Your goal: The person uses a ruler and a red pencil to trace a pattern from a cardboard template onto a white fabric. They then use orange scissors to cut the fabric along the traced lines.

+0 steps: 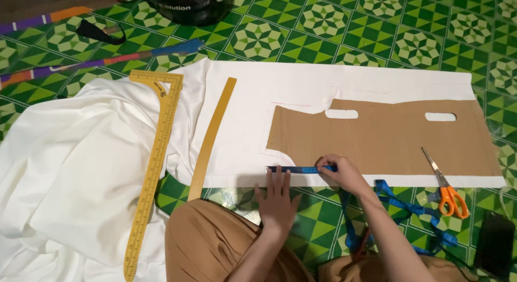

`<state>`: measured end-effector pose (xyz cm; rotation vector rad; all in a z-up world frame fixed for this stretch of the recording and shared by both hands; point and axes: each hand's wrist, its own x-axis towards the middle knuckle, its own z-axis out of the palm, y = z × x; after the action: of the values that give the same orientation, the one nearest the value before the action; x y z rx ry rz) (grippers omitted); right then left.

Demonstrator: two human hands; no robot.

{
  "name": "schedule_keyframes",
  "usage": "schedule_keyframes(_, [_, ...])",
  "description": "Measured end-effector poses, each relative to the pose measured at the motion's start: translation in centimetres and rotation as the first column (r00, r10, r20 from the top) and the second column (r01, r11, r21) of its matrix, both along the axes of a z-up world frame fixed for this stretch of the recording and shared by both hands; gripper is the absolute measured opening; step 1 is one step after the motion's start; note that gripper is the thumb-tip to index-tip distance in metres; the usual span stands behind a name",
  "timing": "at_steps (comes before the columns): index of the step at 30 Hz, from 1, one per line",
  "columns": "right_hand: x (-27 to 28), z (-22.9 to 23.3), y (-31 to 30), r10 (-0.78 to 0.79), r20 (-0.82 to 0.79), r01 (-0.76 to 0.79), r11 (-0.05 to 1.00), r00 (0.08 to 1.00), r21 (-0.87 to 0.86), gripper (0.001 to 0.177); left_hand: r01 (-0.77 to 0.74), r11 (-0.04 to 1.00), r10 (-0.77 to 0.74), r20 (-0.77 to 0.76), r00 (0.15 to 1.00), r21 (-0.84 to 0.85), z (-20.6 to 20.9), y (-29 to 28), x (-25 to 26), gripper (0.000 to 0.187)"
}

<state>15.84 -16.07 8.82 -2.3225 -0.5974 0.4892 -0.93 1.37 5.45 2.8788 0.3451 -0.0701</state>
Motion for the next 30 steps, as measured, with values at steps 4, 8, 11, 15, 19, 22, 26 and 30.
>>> schedule_keyframes(4, [-0.3, 1.1, 0.4, -0.019, -0.010, 0.018, 1.000, 1.000, -0.019, 0.017, 0.011, 1.000, -0.008, -0.166, 0.986, 0.017, -1.1, -0.4, 0.3, 0.082])
schedule_keyframes(8, [-0.5, 1.1, 0.0, -0.109, -0.046, 0.111, 0.992, 0.993, 0.052, 0.021, 0.014, 1.000, -0.010, -0.168, 0.986, 0.019, -0.8, -0.5, 0.2, 0.082])
schedule_keyframes(11, [0.5, -1.3, -3.4, -0.230, -0.002, 0.226, 0.954, 0.973, 0.198, 0.021, 0.010, 1.000, -0.008, -0.150, 0.989, 0.010, -0.8, -0.4, 0.3, 0.082])
schedule_keyframes(15, [2.4, -5.1, -14.6, -0.462, 0.217, 0.432, 0.885, 0.860, 0.175, 0.018, -0.021, 1.000, 0.022, 0.023, 1.000, -0.016, -1.3, -0.1, -0.2, 0.083])
schedule_keyframes(19, [1.3, -5.6, -27.6, -0.600, 0.329, 0.612, 0.787, 0.729, 0.078, 0.017, -0.027, 0.999, 0.026, 0.047, 0.999, 0.018, -1.7, -0.1, -0.2, 0.081])
schedule_keyframes(22, [-1.2, -4.7, -34.0, -0.719, 0.121, 0.727, 0.685, 0.685, -0.043, 0.013, -0.026, 0.997, 0.020, 0.089, 0.996, 0.068, -1.8, -0.1, -0.3, 0.079])
schedule_keyframes(26, [-4.3, -4.0, -35.5, -0.698, -0.269, 0.696, 0.708, 0.663, -0.123, 0.013, -0.024, 0.993, 0.014, 0.090, 0.996, 0.114, -1.5, 0.0, -0.7, 0.077])
schedule_keyframes(30, [-7.8, -4.2, -27.6, -0.472, -0.347, 0.453, 0.880, 0.810, -0.139, 0.014, -0.005, 0.991, 0.001, 0.033, 0.999, 0.135, -1.2, 0.0, -0.5, 0.074])
